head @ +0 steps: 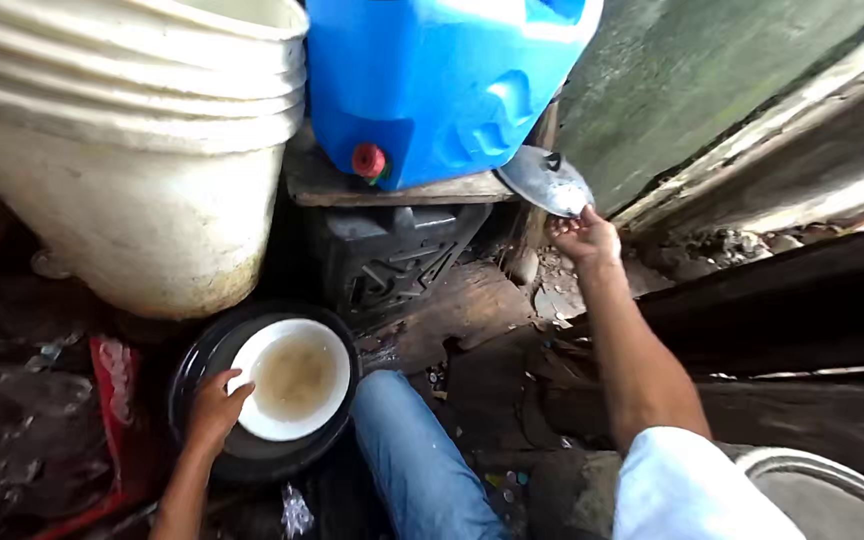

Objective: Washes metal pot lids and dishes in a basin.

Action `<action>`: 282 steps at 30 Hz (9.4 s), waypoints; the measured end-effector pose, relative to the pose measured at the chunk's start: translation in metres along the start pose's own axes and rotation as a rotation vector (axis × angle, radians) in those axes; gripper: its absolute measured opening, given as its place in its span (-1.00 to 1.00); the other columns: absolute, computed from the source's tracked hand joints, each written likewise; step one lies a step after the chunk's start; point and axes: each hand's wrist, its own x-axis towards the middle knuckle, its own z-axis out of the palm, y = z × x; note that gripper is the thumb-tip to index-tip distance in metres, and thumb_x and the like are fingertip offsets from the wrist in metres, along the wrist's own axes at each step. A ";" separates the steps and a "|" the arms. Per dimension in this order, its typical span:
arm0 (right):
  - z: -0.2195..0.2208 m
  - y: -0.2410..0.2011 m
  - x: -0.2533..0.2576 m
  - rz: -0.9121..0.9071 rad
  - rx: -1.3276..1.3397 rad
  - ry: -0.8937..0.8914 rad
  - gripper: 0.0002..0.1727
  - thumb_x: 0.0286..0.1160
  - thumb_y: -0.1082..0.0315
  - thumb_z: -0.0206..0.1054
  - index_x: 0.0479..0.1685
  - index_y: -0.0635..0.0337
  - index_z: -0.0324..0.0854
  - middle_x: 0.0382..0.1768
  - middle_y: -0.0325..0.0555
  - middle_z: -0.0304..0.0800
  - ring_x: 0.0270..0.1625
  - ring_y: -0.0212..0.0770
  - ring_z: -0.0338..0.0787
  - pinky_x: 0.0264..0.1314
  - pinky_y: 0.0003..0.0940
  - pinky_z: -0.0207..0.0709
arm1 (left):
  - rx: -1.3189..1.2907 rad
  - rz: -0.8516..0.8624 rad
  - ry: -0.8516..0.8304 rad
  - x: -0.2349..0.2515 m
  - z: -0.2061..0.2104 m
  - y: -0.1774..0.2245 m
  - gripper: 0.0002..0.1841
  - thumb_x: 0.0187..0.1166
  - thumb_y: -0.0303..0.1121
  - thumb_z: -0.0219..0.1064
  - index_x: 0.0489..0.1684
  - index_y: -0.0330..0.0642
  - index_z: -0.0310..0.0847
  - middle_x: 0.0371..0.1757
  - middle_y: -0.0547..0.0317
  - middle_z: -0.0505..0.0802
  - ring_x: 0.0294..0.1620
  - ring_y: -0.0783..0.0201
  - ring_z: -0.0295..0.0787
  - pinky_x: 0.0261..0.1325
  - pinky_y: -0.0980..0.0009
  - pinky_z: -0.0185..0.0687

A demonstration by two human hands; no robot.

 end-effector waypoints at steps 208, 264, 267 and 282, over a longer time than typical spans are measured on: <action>0.104 0.344 -0.359 0.385 -0.315 -0.971 -0.57 0.75 0.49 -0.06 0.41 0.54 0.53 0.38 0.15 0.73 0.45 -0.17 0.71 0.56 -0.29 0.51 | -0.630 -0.048 0.442 -0.066 -0.050 0.008 -0.78 0.81 -0.30 0.16 0.11 -0.22 0.65 -0.14 0.22 0.77 -0.16 0.45 0.73 0.01 0.40 0.69; 0.040 0.351 -0.441 -0.740 -0.769 -1.092 -0.54 0.73 0.29 0.05 0.46 0.14 0.69 0.55 0.00 0.66 0.75 0.31 0.37 0.71 0.57 -0.10 | -1.290 -0.024 0.695 -0.058 -0.052 0.009 -0.58 0.88 -0.10 0.00 0.56 -0.09 0.35 0.34 0.10 0.72 0.36 0.23 0.71 0.39 0.15 0.68; 0.054 0.336 -0.403 -0.482 -0.806 -0.896 -0.54 0.61 0.30 0.32 0.41 0.38 0.59 0.39 0.28 0.67 0.52 0.26 0.59 0.57 0.30 0.31 | -1.221 -0.042 0.699 -0.066 -0.060 0.001 -0.55 0.87 -0.06 0.02 0.57 -0.08 0.38 0.41 0.08 0.70 0.43 0.17 0.67 0.46 0.05 0.63; 0.104 0.262 -0.329 -0.426 -0.302 -1.585 -0.76 0.46 0.72 0.21 -0.09 0.50 0.80 -0.07 0.10 0.91 0.11 -0.19 0.86 0.53 -0.15 0.56 | -1.267 -0.090 0.156 -0.080 -0.089 -0.026 -0.03 0.60 0.39 -0.78 0.52 -0.01 0.39 0.38 -0.16 0.73 0.34 -0.23 0.70 0.18 -0.35 0.64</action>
